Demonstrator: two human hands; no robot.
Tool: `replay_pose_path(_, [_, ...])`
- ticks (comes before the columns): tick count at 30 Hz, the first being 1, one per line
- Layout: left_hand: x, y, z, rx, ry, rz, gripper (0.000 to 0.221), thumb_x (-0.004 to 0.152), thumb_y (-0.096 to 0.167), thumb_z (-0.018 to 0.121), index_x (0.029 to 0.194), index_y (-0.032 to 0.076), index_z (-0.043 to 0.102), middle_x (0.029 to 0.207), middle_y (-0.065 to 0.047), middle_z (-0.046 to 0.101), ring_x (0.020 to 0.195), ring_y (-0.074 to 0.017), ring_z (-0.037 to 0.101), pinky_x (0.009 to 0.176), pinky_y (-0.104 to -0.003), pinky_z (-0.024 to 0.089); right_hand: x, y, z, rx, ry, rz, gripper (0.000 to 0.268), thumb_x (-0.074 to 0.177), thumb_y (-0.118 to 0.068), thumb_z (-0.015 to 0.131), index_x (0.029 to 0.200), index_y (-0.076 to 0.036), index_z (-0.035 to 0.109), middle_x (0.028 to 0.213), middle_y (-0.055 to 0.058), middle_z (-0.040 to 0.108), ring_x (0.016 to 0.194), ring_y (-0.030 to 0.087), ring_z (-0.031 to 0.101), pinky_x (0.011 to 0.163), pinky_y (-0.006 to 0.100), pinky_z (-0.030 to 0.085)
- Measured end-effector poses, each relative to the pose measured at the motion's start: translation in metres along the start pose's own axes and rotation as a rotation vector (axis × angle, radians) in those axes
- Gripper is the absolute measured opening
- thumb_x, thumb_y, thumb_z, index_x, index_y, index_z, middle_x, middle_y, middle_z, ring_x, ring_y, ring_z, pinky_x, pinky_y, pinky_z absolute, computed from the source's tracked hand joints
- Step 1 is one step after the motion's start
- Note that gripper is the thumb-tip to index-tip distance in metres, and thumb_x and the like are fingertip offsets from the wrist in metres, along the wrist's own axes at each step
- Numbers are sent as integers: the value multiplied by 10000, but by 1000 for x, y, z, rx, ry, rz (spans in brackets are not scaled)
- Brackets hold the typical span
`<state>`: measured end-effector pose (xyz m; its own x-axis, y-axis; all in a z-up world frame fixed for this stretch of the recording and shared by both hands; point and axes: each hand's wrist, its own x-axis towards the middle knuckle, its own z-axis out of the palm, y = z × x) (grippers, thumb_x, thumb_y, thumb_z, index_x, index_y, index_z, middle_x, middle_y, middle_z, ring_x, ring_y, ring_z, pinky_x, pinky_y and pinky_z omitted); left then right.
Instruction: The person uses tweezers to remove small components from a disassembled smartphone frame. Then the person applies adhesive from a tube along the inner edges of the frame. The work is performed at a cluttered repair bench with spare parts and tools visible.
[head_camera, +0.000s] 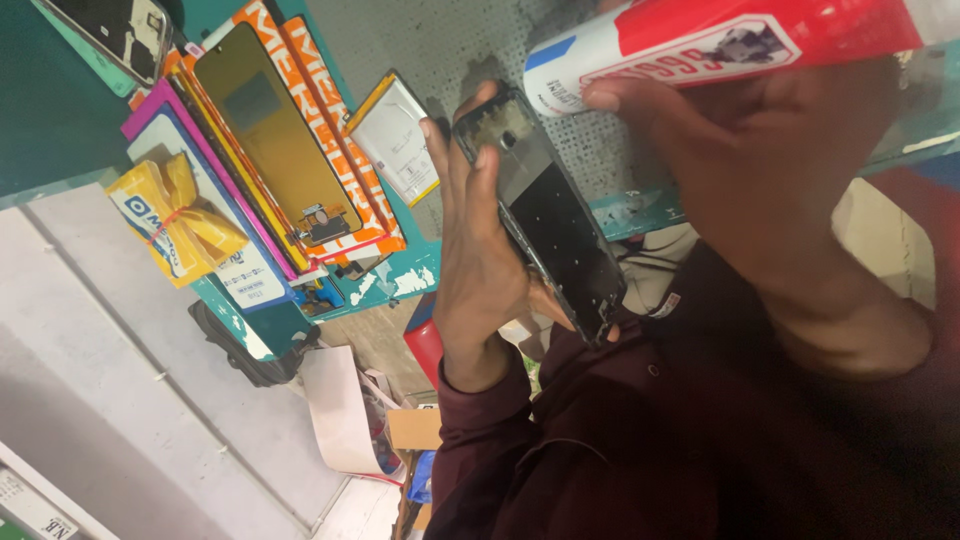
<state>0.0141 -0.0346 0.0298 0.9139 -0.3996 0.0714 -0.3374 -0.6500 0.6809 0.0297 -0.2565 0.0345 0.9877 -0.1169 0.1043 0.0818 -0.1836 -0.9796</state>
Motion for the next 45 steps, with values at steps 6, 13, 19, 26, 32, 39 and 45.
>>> replay_pose_path(6, [-1,2,-1,-4,8,44,942,988,318,779,1619,132,104,1673,-231,247,1550,-457,234,1306,-578,67,-1,0,-2,-78,-23,-70,138,1058,-10,813,1142,79,749,1033,94,748,882,118,721,804,211,586])
replay_pose_path(13, [-9,-6,7,108,0,9,843,1123,169,682,1662,187,33,1709,-215,194,1572,-452,134,1331,-531,90,0,3,-1,-88,-32,-107,130,1025,1,789,1072,102,721,984,110,734,855,113,719,754,204,583])
replay_pose_path(19, [-7,-5,5,58,22,84,963,1071,222,724,1713,208,7,1675,-207,192,1580,-432,195,1311,-569,47,-2,5,0,-14,-21,-29,134,1052,-2,810,1042,90,714,974,106,734,846,104,713,740,202,581])
replay_pose_path(26, [-5,-4,6,124,4,24,1017,1027,378,765,1689,203,14,1678,-228,190,1576,-476,138,1328,-524,102,-2,8,-1,-105,-20,-12,212,1036,-55,851,942,52,694,848,56,664,731,81,645,645,209,518])
replay_pose_path(32, [0,3,2,46,35,118,1527,574,719,903,1630,33,39,1602,-334,199,1511,-617,158,1269,-645,148,-4,13,0,-26,-7,50,253,1048,-77,856,935,23,653,851,4,646,732,42,616,629,186,485])
replay_pose_path(39, [-4,-1,6,45,41,113,1505,639,658,947,1643,34,15,1643,-281,193,1529,-615,145,1294,-633,159,4,3,4,18,-12,75,190,987,-34,834,976,41,659,896,73,673,747,80,633,637,192,504])
replay_pose_path(45, [-16,-9,10,130,-5,-16,1026,995,330,827,1649,142,59,1700,-246,157,1581,-482,55,1324,-526,183,10,-7,5,373,-4,128,211,1019,-23,814,1098,7,620,1077,68,733,1018,92,749,902,190,637])
